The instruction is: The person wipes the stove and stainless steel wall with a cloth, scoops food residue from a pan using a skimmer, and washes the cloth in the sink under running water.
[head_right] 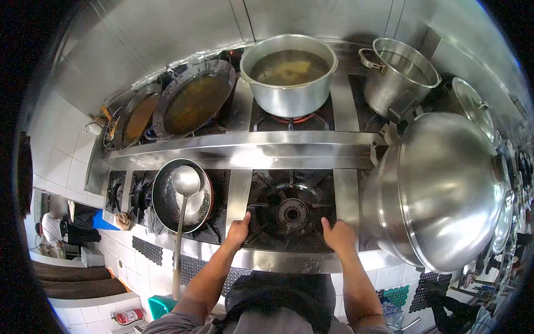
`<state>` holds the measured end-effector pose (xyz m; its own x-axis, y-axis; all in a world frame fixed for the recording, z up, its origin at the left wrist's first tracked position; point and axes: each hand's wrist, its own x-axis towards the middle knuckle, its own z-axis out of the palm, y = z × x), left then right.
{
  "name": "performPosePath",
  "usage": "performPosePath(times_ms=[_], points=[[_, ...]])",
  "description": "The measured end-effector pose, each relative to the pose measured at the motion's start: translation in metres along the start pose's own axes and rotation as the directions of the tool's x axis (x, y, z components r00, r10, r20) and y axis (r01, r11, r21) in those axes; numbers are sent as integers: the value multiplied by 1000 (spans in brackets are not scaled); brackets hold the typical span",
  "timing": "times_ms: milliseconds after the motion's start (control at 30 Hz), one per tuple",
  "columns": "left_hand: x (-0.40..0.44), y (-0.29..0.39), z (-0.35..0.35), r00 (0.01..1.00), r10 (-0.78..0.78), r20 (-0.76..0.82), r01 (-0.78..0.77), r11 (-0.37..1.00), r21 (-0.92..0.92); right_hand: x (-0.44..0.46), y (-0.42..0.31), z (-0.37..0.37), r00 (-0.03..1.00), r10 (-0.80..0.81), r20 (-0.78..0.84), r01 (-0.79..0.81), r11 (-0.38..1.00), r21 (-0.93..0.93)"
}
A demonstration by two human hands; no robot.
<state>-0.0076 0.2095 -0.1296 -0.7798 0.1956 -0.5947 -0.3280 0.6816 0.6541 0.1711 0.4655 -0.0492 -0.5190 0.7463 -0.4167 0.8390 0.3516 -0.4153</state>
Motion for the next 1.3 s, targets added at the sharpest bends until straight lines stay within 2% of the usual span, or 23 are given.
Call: performPosePath(times_ms=[100,133,167,200,267,400,433,467,500,533,567,600,667,733,800,867,900,1000,1067,1133,1200,1267,1300], points=[[-3,8,-2,994,-96,53,96,995,7,-26,-24,-17,991,-136,-9,133,975,-177],[-2,7,-1,995,-89,38,90,996,-26,-32,-28,-10,888,-422,-181,422,906,-37],[-1,5,0,996,-82,23,83,995,-59,-38,-32,-1,683,-624,-379,687,726,43],[0,4,1,996,-83,29,84,995,-59,-40,-36,12,728,-643,-238,685,693,223],[1,2,0,994,-97,48,101,991,-83,-43,-43,49,850,-526,-25,506,805,310],[5,-4,4,996,-76,46,82,988,-132,-25,-43,97,831,-554,-59,557,827,74],[2,-3,5,993,-104,59,113,975,-192,-20,-55,84,919,-362,154,278,875,395],[-3,-5,5,992,-109,59,119,973,-197,-19,-61,78,886,-207,414,-94,795,599],[-17,1,-1,999,43,-28,-43,999,-29,-14,-56,85,885,-206,418,-164,702,693],[-33,11,-7,974,207,-89,-193,970,146,-11,-54,90,885,-206,418,-161,706,690],[-57,18,-16,651,654,-385,-504,751,426,-10,-52,95,897,-200,394,-131,732,669],[-71,30,-34,536,686,-492,-590,721,363,-11,-50,102,907,-193,374,-107,754,648],[-102,49,-80,537,712,-453,-675,684,276,-12,-49,115,916,-166,365,-129,740,660],[-123,49,-105,523,698,-488,-660,695,287,-12,-47,120,931,-161,327,-86,774,627],[-134,35,-115,534,681,-501,-660,706,256,-11,-43,125,921,-158,356,-116,763,636],[-142,12,-113,533,693,-485,-645,704,296,-2,-30,132,936,-314,160,223,880,419],[-143,-4,-106,587,662,-465,-637,733,238,-7,-31,124,895,-446,-17,432,857,282],[-166,-34,-89,722,572,-388,-544,817,192,-41,-50,74,837,-547,-17,510,768,386],[-180,-54,-80,791,497,-356,-499,861,94,-65,-54,53,806,-592,10,514,707,486],[-189,-74,-80,905,410,-117,-406,912,56,-82,-48,46,744,-657,120,522,684,509],[-185,-125,-79,932,359,-48,-359,933,9,-91,-32,58,659,-720,216,600,677,427],[-178,-208,-81,984,173,33,-169,981,-100,-104,-24,61,592,-695,407,597,718,357],[-174,-265,-87,1000,-19,-3,18,971,-237,-105,-17,65,584,-697,416,598,716,361]])
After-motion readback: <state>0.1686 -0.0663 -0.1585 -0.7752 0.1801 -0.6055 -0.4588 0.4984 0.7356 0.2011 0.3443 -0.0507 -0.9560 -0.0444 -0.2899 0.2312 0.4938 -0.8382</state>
